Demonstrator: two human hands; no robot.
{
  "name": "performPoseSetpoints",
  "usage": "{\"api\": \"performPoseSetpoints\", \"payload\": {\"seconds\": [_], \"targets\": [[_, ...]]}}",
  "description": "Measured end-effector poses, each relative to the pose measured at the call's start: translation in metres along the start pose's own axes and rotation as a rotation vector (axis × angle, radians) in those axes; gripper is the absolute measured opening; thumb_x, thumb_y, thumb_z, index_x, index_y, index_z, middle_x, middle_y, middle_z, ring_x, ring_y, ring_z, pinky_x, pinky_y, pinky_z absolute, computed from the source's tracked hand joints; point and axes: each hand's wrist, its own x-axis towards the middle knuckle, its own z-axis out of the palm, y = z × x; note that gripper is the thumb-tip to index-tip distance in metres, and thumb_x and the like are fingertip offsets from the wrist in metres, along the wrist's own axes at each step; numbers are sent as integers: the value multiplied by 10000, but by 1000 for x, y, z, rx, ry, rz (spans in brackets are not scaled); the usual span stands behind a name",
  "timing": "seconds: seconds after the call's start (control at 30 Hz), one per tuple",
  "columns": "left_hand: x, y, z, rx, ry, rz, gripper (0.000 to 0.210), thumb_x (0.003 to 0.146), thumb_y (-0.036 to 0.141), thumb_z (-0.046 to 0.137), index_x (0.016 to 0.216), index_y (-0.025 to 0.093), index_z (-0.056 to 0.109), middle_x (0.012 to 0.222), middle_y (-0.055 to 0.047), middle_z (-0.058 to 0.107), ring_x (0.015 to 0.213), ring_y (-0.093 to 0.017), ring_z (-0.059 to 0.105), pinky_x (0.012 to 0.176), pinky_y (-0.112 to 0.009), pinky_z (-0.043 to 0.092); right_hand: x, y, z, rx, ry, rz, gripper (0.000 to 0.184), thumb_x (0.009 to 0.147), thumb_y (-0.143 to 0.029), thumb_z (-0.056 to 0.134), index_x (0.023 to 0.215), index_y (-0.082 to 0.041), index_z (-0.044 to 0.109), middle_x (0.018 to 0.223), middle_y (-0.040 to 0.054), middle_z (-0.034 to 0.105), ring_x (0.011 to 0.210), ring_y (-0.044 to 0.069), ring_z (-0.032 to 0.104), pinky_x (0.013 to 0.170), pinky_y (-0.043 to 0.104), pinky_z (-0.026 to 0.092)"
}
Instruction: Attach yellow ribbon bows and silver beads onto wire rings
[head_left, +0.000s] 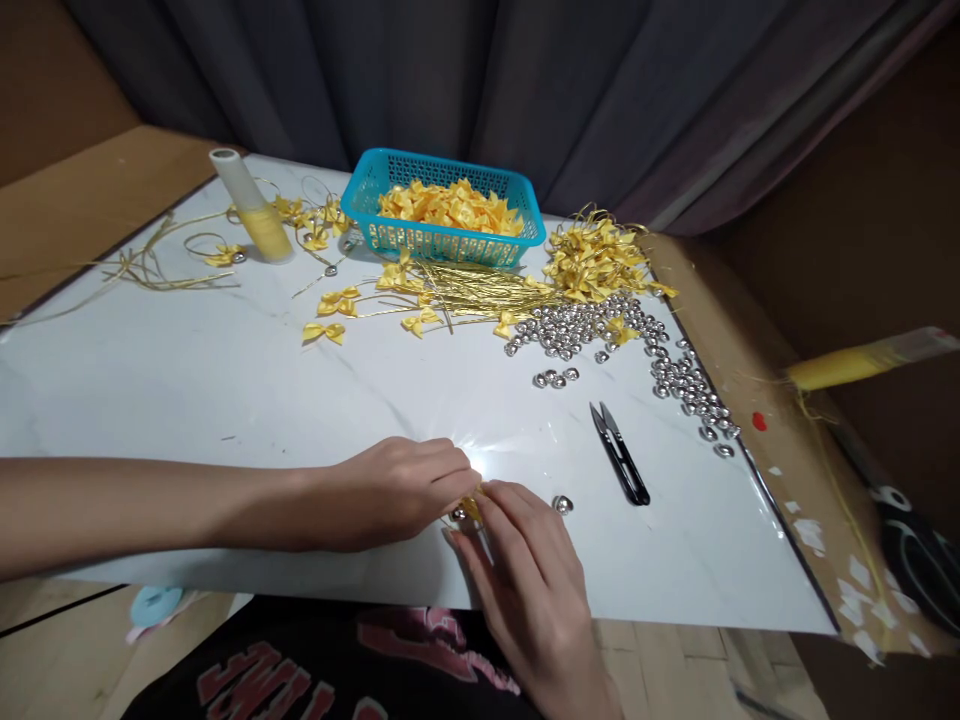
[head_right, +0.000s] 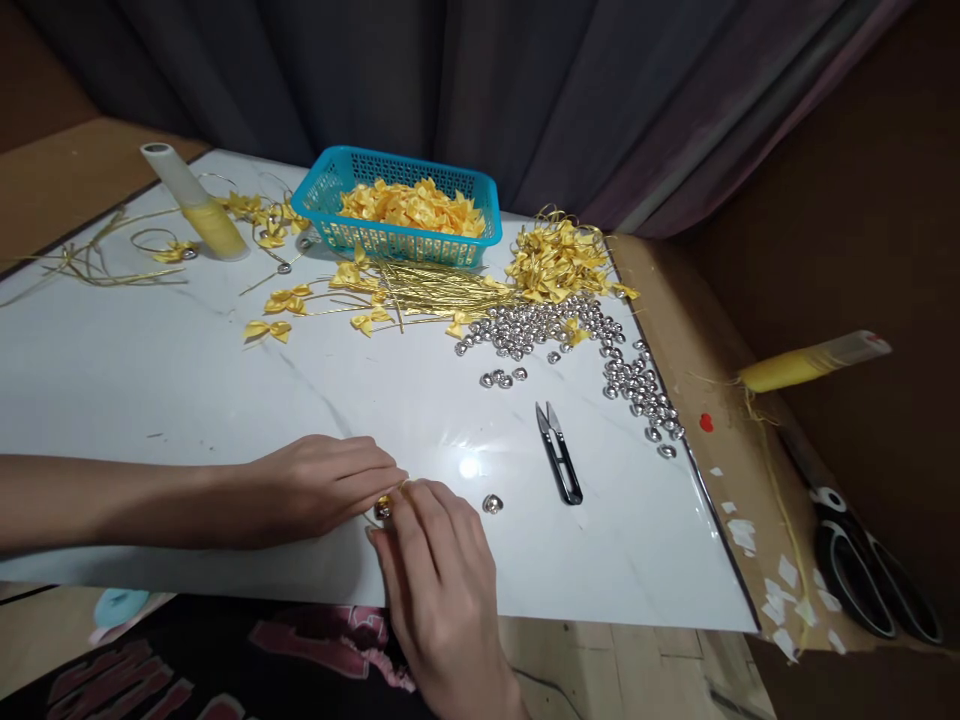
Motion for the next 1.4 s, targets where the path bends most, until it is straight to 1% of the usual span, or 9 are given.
{"api": "performPoseSetpoints", "payload": {"seconds": [0.2, 0.3, 0.4, 0.53, 0.73, 0.9, 1.1, 1.23, 1.4], "targets": [[-6, -3, 8, -50, 53, -30, 231, 892, 35, 339, 912, 125, 552, 846, -73, 638, 707, -159, 543, 591, -257, 458, -3, -1, 6, 45, 62, -66, 366, 778, 36, 625, 1130, -62, 595, 1048, 146, 681, 1019, 229, 611, 829, 392, 558], [-7, -2, 9, -70, 63, -43, 221, 898, 44, 351, 916, 131, 553, 834, -68, 637, 710, -155, 554, 601, -253, 466, -4, -1, 7, 88, 69, -87, 334, 765, 60, 621, 1081, -48, 616, 1019, 157, 689, 990, 232, 622, 795, 398, 579], [-6, -1, 8, -62, 68, -39, 225, 903, 54, 351, 921, 138, 559, 825, -64, 637, 704, -145, 560, 606, -243, 474, -4, -1, 8, 111, 76, -84, 289, 765, 64, 620, 1034, -40, 631, 983, 165, 696, 952, 231, 635, 760, 396, 593], [-5, -1, 7, -37, 63, -23, 253, 904, 47, 331, 899, 124, 572, 831, -73, 647, 697, -154, 558, 584, -252, 470, -4, -1, 9, 91, 80, -95, 263, 761, 67, 625, 1010, -17, 639, 960, 181, 699, 939, 239, 642, 769, 405, 596], [-6, -2, 7, -12, 90, -8, 289, 922, 46, 310, 855, 128, 578, 822, -72, 649, 684, -152, 550, 589, -258, 459, -5, 0, 10, 79, 103, -99, 244, 760, 54, 634, 988, -30, 650, 928, 167, 708, 911, 238, 656, 753, 388, 608], [-4, -1, 6, -10, 99, -29, 282, 952, 101, 316, 860, 126, 582, 796, -62, 648, 686, -153, 554, 589, -258, 454, -5, 0, 10, 74, 100, -107, 225, 763, 54, 630, 966, -38, 659, 899, 159, 716, 889, 237, 665, 733, 383, 613], [-3, 1, 4, -12, 87, -51, 254, 940, 103, 349, 862, 137, 588, 783, -46, 640, 704, -149, 561, 611, -256, 455, -4, 1, 12, 81, 116, -135, 207, 727, 82, 652, 914, -6, 658, 876, 186, 719, 884, 251, 668, 720, 390, 614], [-3, 1, 3, -36, 78, -60, 253, 931, 88, 345, 860, 138, 583, 784, -45, 635, 702, -146, 558, 613, -255, 450, -8, 4, 14, 58, 110, -149, 232, 727, 81, 652, 938, -16, 650, 895, 179, 721, 902, 248, 668, 737, 397, 610], [-3, 2, 1, -85, 60, -71, 220, 931, 100, 365, 880, 134, 576, 806, -52, 634, 731, -151, 562, 641, -258, 452, -15, 9, 18, 43, 108, -177, 313, 705, 92, 661, 1000, -10, 640, 942, 186, 714, 960, 263, 649, 771, 414, 597]]}}
